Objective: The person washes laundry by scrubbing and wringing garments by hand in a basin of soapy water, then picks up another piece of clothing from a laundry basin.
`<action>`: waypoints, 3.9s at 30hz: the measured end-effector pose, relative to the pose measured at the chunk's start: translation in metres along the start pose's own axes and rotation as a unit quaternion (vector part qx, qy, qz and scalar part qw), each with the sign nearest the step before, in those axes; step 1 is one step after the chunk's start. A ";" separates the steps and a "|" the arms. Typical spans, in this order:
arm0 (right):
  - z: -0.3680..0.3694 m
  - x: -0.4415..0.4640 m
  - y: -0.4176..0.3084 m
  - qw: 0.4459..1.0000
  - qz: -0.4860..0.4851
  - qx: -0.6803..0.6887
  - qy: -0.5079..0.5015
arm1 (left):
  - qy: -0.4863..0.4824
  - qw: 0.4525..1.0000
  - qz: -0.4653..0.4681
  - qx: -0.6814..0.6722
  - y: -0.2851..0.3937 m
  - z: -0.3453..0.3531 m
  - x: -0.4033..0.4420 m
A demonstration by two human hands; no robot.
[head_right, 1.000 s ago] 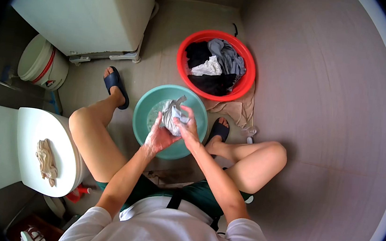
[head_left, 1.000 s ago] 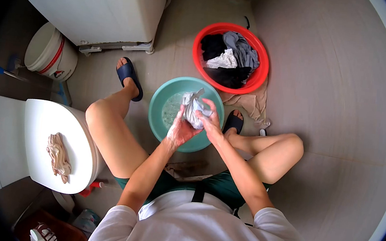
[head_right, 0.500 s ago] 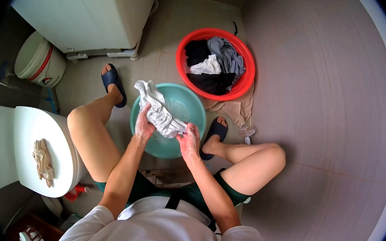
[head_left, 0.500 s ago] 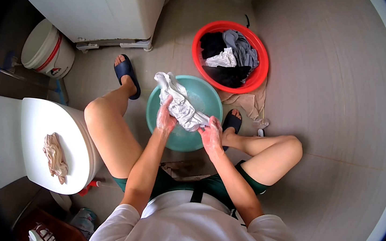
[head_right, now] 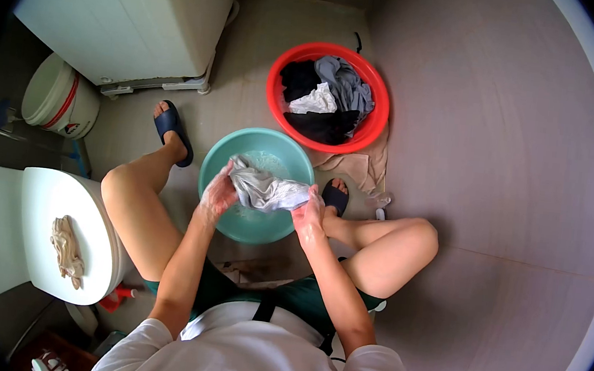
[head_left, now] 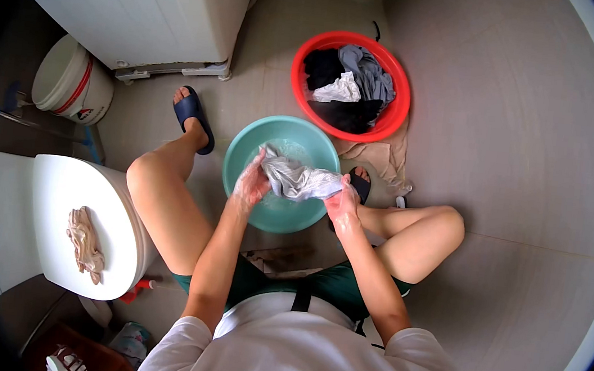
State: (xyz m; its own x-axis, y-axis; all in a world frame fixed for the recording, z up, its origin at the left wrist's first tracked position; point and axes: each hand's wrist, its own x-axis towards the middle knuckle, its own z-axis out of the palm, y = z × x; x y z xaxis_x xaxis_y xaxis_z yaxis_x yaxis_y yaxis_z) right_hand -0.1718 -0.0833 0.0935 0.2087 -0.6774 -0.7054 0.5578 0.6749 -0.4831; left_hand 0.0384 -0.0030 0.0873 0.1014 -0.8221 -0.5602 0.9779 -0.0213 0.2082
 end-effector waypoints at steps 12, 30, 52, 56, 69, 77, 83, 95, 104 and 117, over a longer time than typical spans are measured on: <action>0.017 0.014 -0.018 0.984 -0.117 0.118 0.061 | 0.184 0.979 -0.011 -0.092 -0.028 -0.062 0.018; 0.045 -0.026 0.059 0.818 -0.268 -0.488 -0.144 | 0.029 0.991 -0.131 0.010 -0.075 -0.023 -0.012; 0.042 -0.052 0.066 0.780 -0.321 -0.510 -0.171 | -0.072 0.993 0.093 0.015 -0.052 0.016 -0.020; 0.055 -0.078 0.061 0.669 -0.371 -0.607 -0.217 | 0.001 0.995 0.098 -0.002 -0.045 0.021 -0.021; 0.083 -0.031 0.065 0.564 -0.424 -0.705 -0.074 | -0.012 0.999 0.019 -0.028 -0.053 -0.004 -0.001; 0.094 0.013 0.059 0.627 -0.318 -0.711 0.001 | 0.074 0.997 0.021 0.008 -0.067 0.011 -0.016; 0.117 -0.107 0.074 0.507 -0.428 -0.742 -0.093 | -0.063 0.996 -0.054 -0.038 -0.044 -0.032 -0.001; 0.037 0.003 0.036 0.910 -0.068 -0.376 -0.162 | -0.136 0.982 0.016 -0.129 -0.021 0.041 -0.023; 0.074 -0.115 0.069 0.625 -0.384 -0.648 -0.204 | -0.026 0.996 0.083 -0.022 -0.033 -0.009 0.008; 0.089 -0.078 0.070 0.578 -0.404 -0.694 -0.147 | -0.142 0.989 0.043 -0.015 -0.057 -0.080 0.048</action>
State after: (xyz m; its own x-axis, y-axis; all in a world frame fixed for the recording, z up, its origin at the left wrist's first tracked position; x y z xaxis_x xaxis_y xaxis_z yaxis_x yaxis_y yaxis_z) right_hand -0.0778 -0.0091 0.1610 0.5709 -0.8187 0.0613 -0.5699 -0.4490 -0.6882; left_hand 0.0016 0.0037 -0.0156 0.1320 -0.9472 -0.2923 0.9735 0.0682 0.2184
